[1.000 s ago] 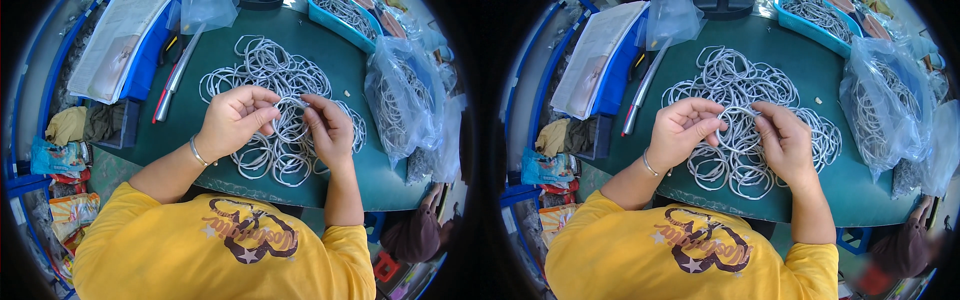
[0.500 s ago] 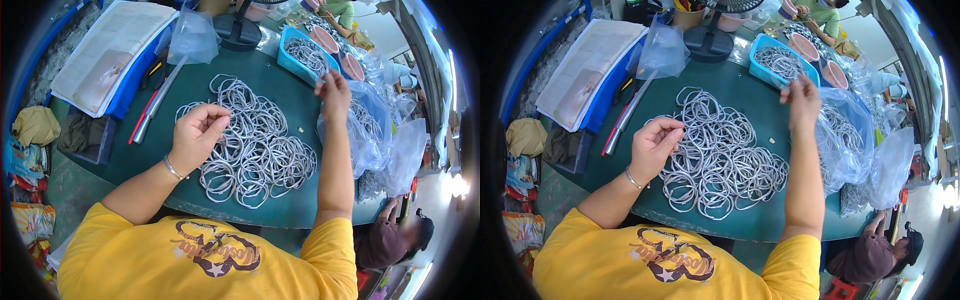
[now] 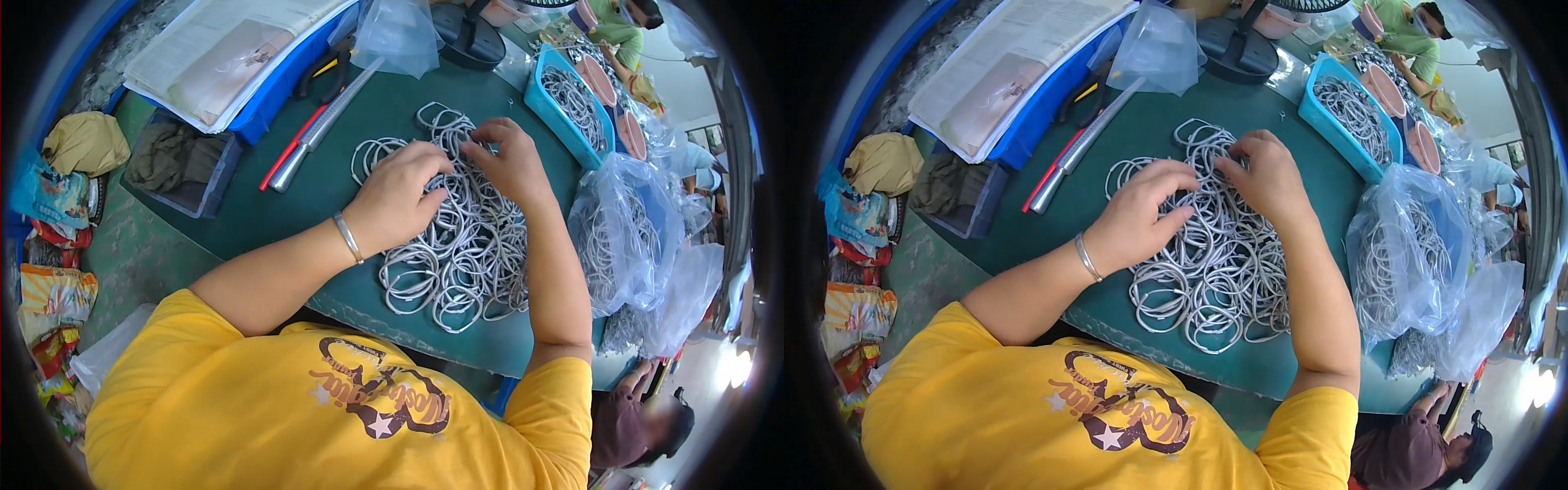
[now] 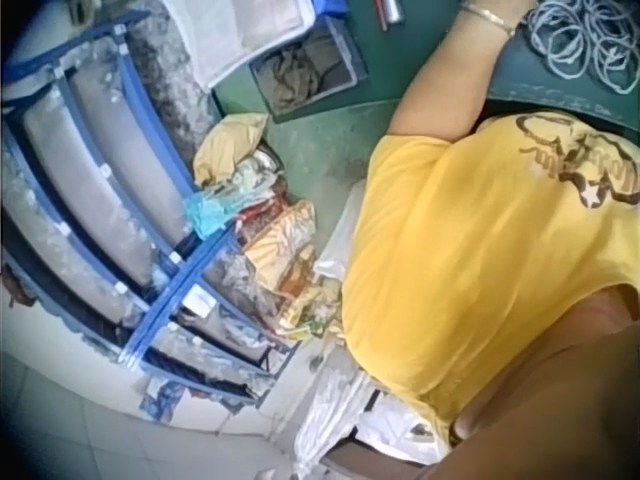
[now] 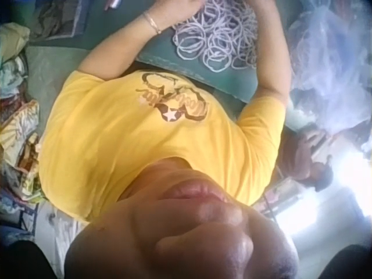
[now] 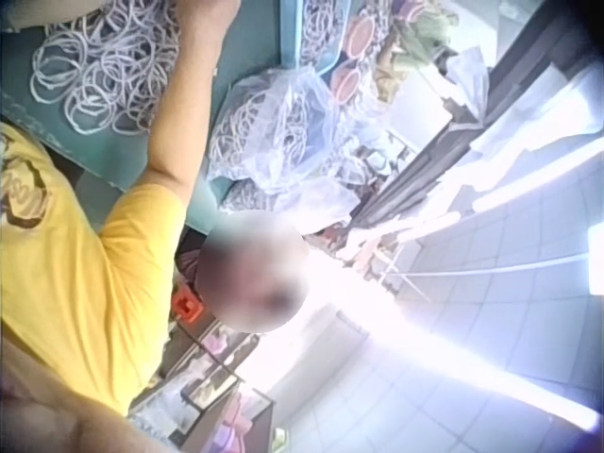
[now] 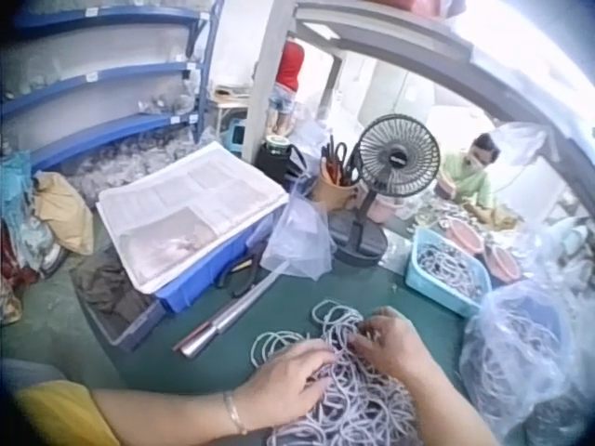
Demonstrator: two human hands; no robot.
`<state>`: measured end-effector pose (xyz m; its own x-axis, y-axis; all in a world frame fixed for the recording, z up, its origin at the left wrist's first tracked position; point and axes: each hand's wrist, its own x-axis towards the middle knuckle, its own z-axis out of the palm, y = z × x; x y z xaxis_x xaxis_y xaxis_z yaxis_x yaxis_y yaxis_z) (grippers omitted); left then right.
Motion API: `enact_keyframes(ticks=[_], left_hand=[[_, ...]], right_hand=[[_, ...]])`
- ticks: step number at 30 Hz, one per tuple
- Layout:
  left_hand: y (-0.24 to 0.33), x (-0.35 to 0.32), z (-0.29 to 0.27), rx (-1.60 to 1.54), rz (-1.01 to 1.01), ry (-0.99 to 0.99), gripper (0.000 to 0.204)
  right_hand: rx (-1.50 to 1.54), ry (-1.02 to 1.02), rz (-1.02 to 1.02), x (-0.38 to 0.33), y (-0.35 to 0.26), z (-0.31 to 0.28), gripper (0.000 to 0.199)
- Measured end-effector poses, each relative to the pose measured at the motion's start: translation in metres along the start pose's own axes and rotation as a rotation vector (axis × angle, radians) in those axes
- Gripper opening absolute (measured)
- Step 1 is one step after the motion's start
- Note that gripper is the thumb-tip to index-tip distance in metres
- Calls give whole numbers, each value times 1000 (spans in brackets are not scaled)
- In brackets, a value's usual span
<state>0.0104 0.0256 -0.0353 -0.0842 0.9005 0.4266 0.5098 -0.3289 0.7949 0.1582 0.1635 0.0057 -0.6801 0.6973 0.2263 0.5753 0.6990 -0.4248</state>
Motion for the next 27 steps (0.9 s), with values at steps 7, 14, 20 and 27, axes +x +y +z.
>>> enact_keyframes(ticks=[7,14,20,27], left_hand=[[14,1,-3,-77,-14,16,29],[30,-3,0,-388,55,44,41],[31,-7,1,-586,-134,-111,10],[30,-7,5,-545,-178,-59,17]], right_hand=[[146,331,133,-47,-9,-29,7],[1285,250,297,-104,-44,-21,17],[1063,388,208,-114,-48,1,19],[679,429,84,-118,-36,0,20]])
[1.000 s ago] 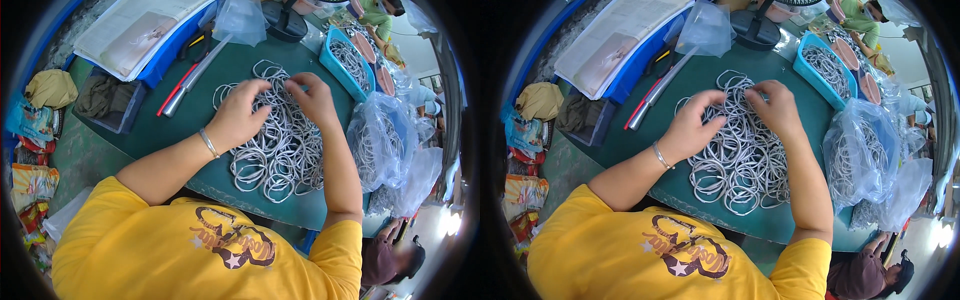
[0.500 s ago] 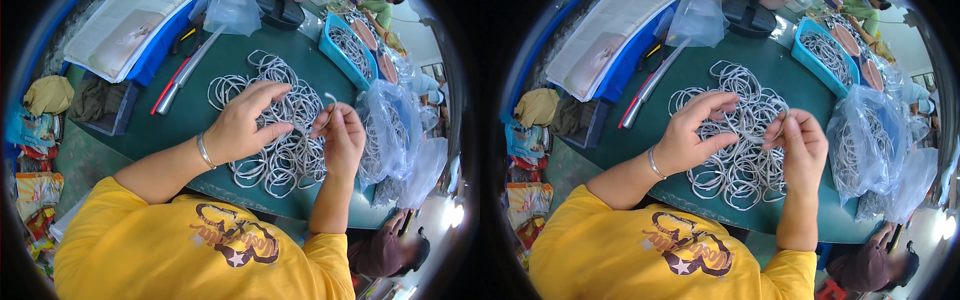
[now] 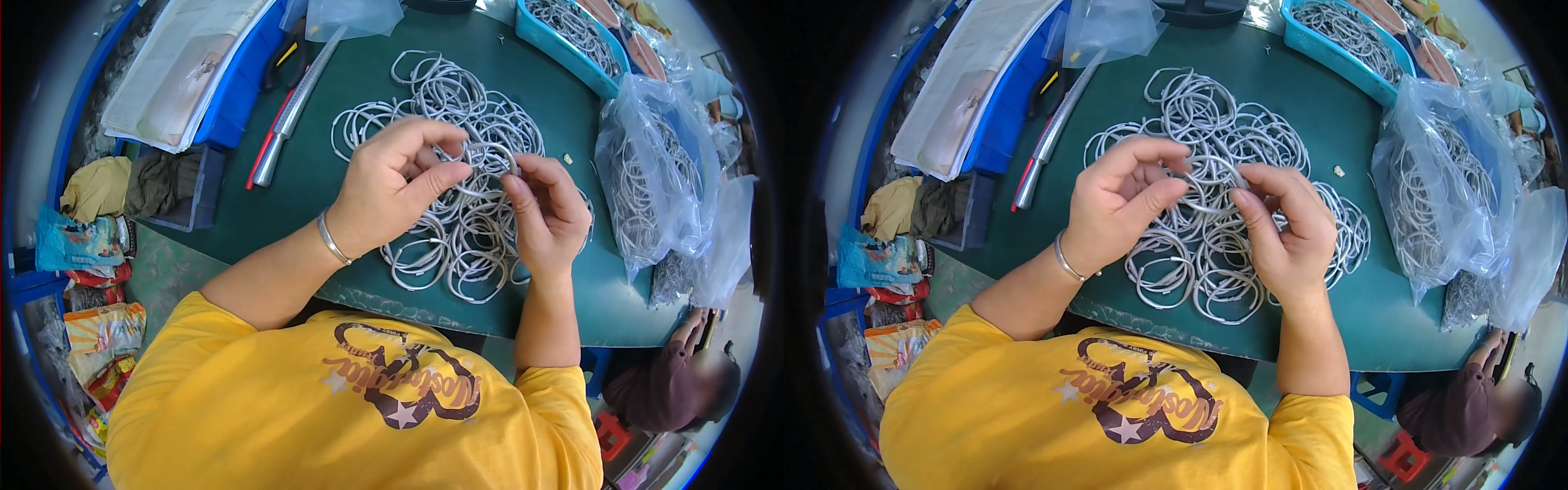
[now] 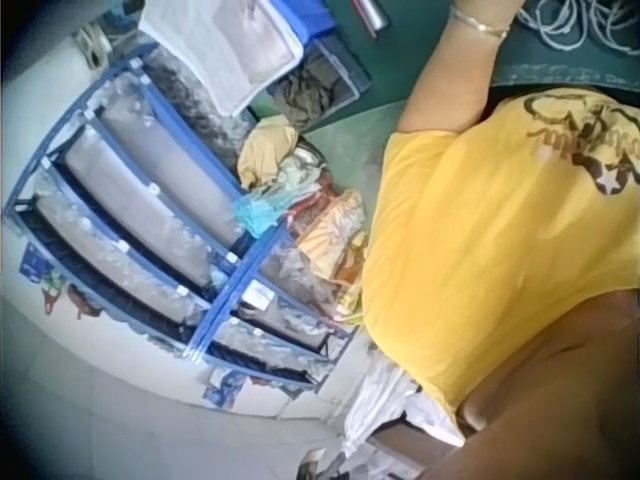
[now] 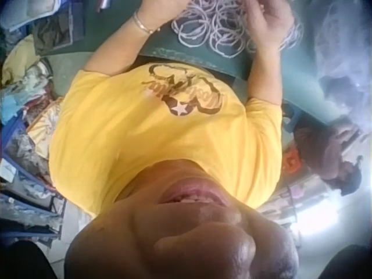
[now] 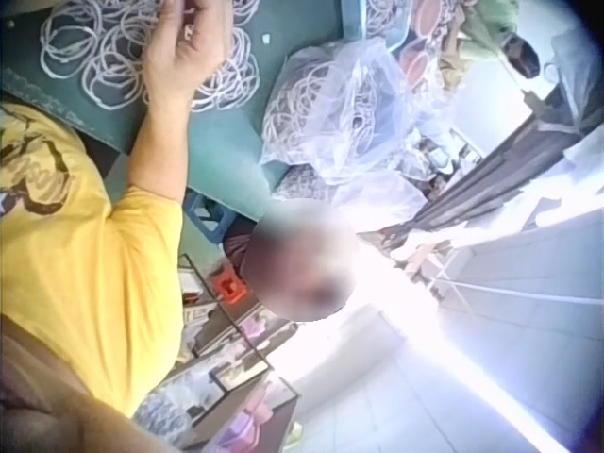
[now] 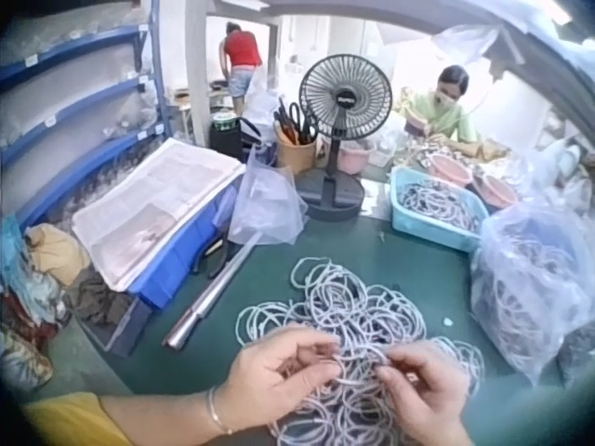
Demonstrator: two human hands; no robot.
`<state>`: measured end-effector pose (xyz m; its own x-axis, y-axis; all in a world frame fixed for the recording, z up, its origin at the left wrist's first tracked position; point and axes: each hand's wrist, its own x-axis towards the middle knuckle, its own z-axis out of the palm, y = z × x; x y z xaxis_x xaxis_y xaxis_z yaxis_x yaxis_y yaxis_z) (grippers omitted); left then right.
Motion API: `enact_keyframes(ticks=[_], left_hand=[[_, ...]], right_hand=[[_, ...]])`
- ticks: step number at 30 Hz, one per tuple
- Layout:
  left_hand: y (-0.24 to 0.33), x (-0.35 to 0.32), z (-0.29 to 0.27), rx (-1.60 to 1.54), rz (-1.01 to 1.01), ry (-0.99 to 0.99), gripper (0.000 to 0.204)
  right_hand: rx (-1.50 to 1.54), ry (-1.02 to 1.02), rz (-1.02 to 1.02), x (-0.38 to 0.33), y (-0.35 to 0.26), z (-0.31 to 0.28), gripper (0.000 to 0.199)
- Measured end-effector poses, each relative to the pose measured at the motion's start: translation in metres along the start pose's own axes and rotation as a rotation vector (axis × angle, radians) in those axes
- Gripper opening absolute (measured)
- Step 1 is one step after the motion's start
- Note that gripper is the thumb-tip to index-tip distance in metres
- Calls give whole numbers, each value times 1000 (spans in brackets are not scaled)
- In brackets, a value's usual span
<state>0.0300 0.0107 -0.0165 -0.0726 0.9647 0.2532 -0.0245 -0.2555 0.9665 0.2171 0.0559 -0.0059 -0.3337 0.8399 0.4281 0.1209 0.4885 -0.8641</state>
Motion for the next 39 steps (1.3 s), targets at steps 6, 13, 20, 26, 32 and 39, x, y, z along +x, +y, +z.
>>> enact_keyframes(ticks=[6,13,20,26,32,39], left_hand=[[-1,3,-3,158,172,-25,10],[-2,3,-5,-159,45,-59,7],[1,5,-8,-296,-128,-110,15],[6,3,-4,-447,-443,-244,27],[-8,-3,1,17,-128,-164,34],[-10,1,4,137,203,31,16]], right_hand=[[-270,-63,-350,5,-1,1,24],[-224,19,-47,4,2,2,15],[-341,142,-275,6,0,-1,15],[-237,70,-331,1,0,2,22],[190,11,-139,-3,-5,11,19],[455,52,19,-10,0,16,40]])
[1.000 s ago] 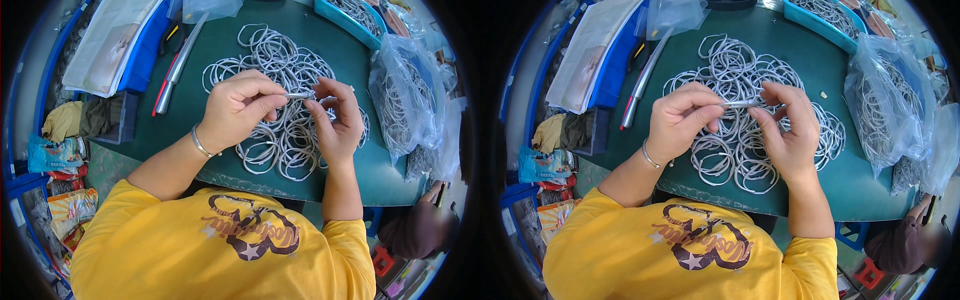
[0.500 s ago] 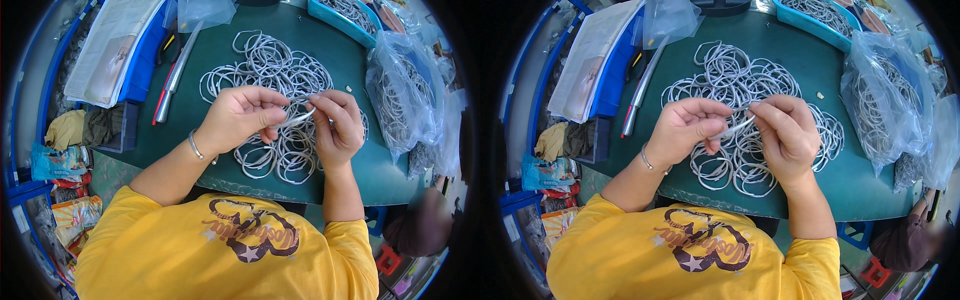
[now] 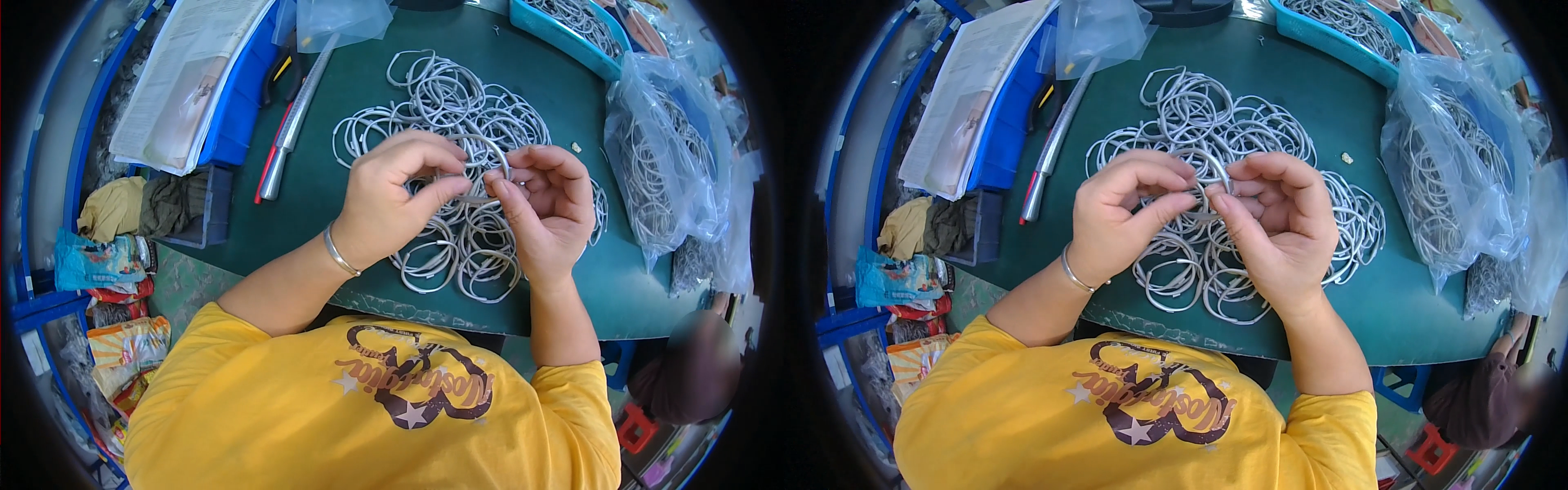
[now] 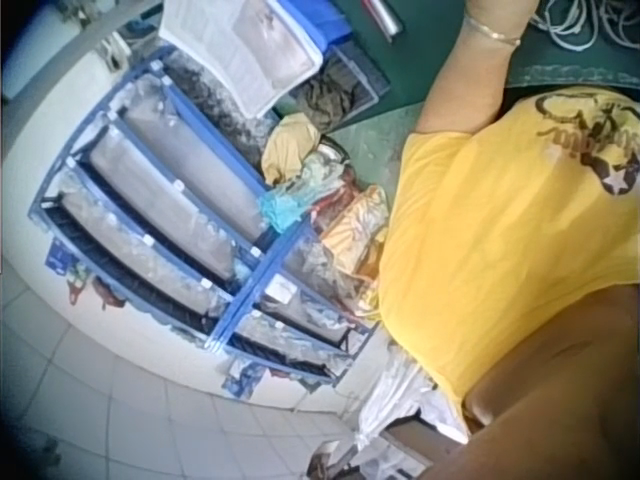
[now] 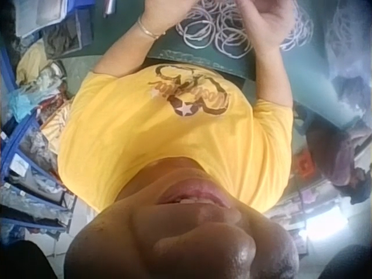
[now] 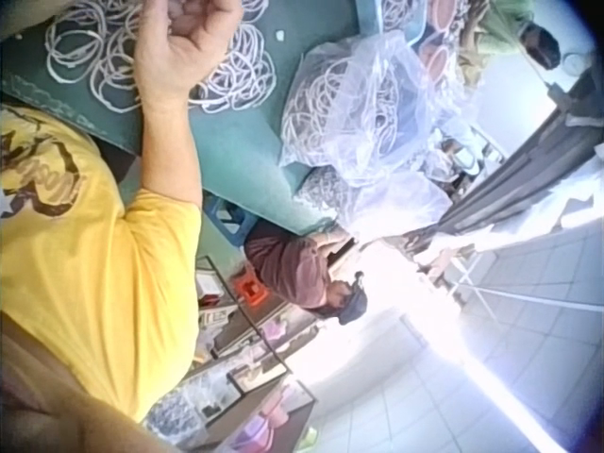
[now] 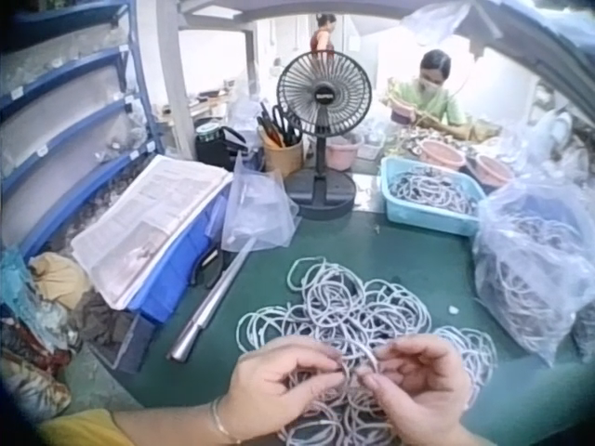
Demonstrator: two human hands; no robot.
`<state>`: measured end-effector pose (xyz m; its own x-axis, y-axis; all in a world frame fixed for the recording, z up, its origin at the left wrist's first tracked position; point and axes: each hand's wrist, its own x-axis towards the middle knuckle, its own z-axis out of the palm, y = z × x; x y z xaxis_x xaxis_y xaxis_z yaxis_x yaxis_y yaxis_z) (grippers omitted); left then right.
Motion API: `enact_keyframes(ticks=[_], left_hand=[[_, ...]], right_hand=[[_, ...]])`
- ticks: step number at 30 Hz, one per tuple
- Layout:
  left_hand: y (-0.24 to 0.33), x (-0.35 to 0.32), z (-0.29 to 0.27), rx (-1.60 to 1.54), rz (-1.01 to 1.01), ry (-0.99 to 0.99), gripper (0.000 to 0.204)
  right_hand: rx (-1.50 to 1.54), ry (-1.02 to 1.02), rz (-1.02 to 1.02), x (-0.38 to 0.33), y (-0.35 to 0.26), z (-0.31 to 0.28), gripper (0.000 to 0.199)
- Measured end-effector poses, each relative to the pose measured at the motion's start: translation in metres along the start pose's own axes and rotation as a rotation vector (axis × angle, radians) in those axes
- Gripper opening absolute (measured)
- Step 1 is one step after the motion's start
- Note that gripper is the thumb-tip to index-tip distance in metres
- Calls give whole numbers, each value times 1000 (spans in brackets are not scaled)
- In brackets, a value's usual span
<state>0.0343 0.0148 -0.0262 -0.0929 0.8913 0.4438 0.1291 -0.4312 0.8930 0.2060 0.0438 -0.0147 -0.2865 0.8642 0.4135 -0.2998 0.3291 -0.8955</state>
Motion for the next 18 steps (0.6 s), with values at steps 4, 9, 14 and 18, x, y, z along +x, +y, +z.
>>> enact_keyframes(ticks=[4,9,14,18], left_hand=[[6,3,1,-298,-263,124,15],[13,4,-5,-154,-334,-9,22],[8,1,-5,-55,-129,50,12],[10,8,-9,181,195,48,12]], right_hand=[[-8,15,-57,1,0,1,42],[-63,20,-69,-1,-1,2,43],[-401,56,-156,2,3,-9,39],[-610,-2,-253,9,-2,-10,25]])
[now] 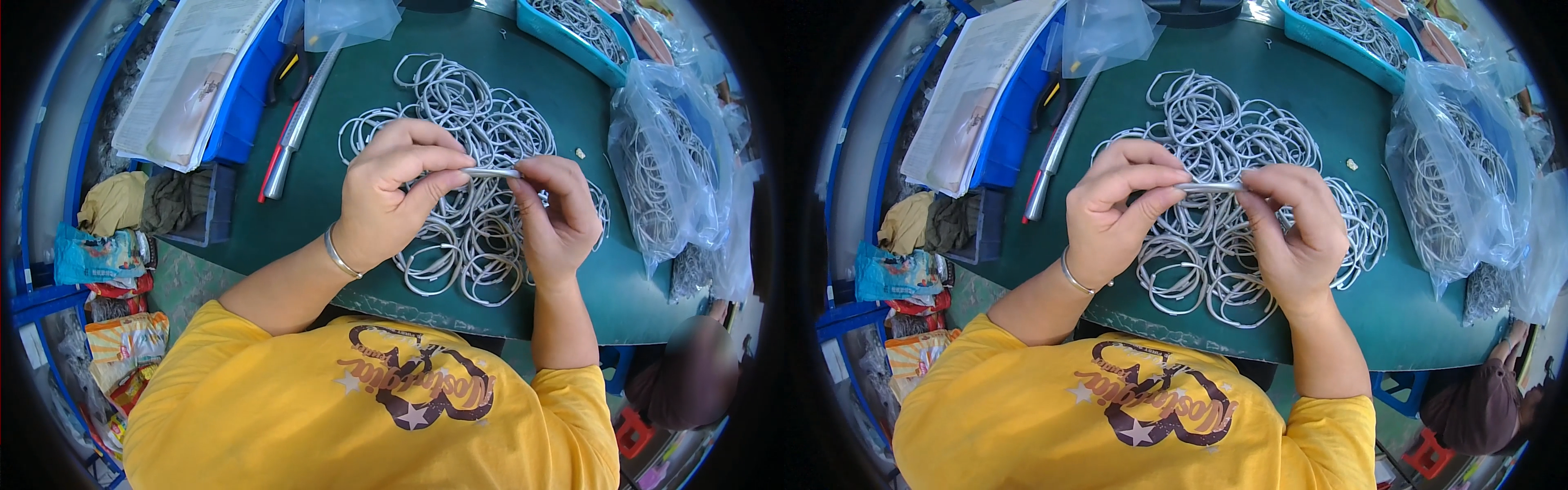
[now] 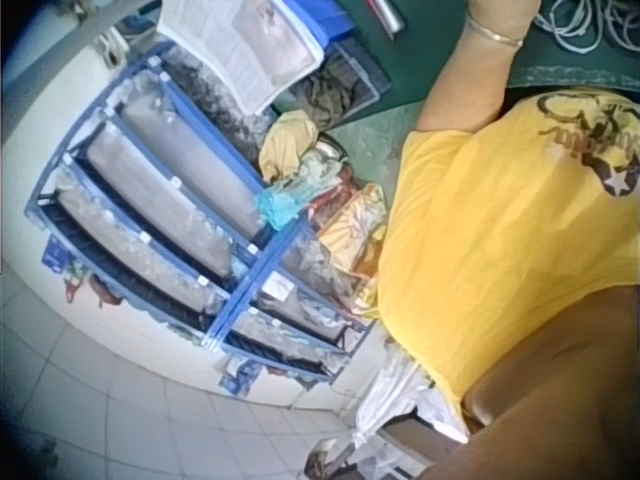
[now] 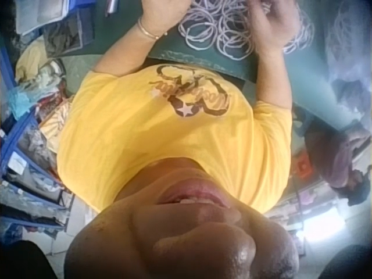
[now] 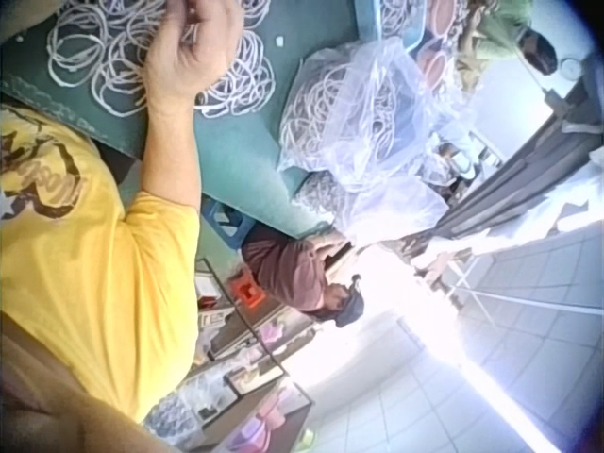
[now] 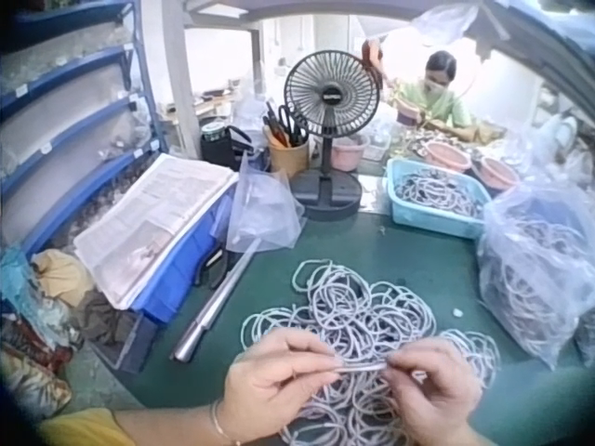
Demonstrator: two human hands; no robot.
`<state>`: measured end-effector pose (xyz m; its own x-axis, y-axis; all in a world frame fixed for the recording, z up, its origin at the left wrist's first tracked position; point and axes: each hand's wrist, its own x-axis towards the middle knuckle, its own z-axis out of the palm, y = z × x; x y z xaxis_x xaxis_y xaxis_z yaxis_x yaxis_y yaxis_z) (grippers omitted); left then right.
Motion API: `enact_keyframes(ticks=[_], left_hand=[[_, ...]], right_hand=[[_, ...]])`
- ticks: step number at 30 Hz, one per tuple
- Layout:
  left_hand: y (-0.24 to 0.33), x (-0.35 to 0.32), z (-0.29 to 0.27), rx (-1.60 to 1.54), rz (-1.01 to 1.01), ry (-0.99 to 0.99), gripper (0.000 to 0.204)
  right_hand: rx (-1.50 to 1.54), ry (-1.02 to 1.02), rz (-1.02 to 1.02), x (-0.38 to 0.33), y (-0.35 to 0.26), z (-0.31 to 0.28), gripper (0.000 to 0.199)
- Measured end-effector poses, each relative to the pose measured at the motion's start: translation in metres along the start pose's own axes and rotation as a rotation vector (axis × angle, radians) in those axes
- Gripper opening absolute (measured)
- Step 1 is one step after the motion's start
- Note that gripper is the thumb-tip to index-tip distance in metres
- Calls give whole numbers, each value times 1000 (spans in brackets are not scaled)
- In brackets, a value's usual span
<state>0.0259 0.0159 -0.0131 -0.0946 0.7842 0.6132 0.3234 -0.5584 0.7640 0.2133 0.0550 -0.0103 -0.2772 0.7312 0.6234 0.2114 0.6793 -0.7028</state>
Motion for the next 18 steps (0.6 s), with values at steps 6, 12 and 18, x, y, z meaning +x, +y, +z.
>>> enact_keyframes(ticks=[6,12,18], left_hand=[[8,-1,-4,-461,-650,-80,12],[0,-5,2,-462,-563,-71,13],[0,-9,7,-166,-278,-4,9]], right_hand=[[-218,-39,-266,1,-8,-2,28],[-35,-27,-167,-1,-1,5,27],[528,25,350,-4,-1,9,16]])
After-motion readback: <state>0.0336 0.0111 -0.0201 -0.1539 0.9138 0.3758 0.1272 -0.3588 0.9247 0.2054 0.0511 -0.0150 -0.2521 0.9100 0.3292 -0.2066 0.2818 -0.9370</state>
